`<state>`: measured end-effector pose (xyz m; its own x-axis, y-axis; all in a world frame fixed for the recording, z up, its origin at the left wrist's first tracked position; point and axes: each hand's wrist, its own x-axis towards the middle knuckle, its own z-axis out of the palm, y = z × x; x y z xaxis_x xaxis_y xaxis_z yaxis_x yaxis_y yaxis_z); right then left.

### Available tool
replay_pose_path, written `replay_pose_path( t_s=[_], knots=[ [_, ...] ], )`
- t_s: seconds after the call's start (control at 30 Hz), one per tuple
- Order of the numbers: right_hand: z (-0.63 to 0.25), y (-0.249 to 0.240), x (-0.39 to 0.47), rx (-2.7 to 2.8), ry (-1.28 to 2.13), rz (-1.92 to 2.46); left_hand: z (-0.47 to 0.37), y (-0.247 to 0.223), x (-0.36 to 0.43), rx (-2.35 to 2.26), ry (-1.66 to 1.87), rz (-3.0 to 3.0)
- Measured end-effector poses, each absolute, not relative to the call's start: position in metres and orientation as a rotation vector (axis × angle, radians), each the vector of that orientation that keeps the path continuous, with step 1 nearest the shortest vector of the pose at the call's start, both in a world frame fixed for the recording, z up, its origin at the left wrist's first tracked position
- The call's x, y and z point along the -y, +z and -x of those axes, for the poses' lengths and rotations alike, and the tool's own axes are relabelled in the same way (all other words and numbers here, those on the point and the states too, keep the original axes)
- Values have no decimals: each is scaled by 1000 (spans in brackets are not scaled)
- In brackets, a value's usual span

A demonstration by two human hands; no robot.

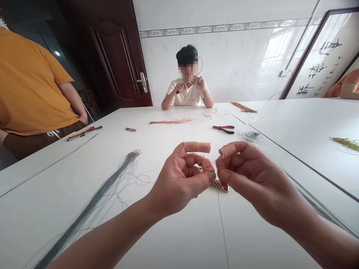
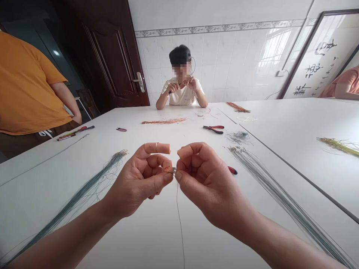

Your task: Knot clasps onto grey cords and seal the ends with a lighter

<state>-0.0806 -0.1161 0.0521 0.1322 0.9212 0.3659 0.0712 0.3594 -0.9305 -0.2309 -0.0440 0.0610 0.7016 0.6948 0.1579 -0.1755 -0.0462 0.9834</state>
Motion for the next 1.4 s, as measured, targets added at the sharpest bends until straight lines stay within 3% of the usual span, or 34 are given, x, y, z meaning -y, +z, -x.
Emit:
replay_pose_path(
  t_s=[0.23,0.37,0.5,0.7,0.97,1.1,1.23,1.4],
  knots=[
    [78,57,116,1372,790,1057,228,64,43,-483,765,-1410],
    [62,50,110,1399,527,1175,234,53,50,-561,759,-1271],
    [46,14,102,1782,144,1565,253,28,57,-730,570,-1159],
    [51,-43,97,1976,99,1639,266,10,54,-736,569,-1128],
    [56,-57,98,1848,203,1753,268,12,57,-701,585,-1093],
    [69,-28,111,1698,411,1748,269,17,61,-666,579,-1114],
    [93,16,128,1473,814,1397,267,21,65,-582,640,-1154],
    [108,32,131,1411,968,1320,265,18,65,-539,660,-1171]
  ],
)
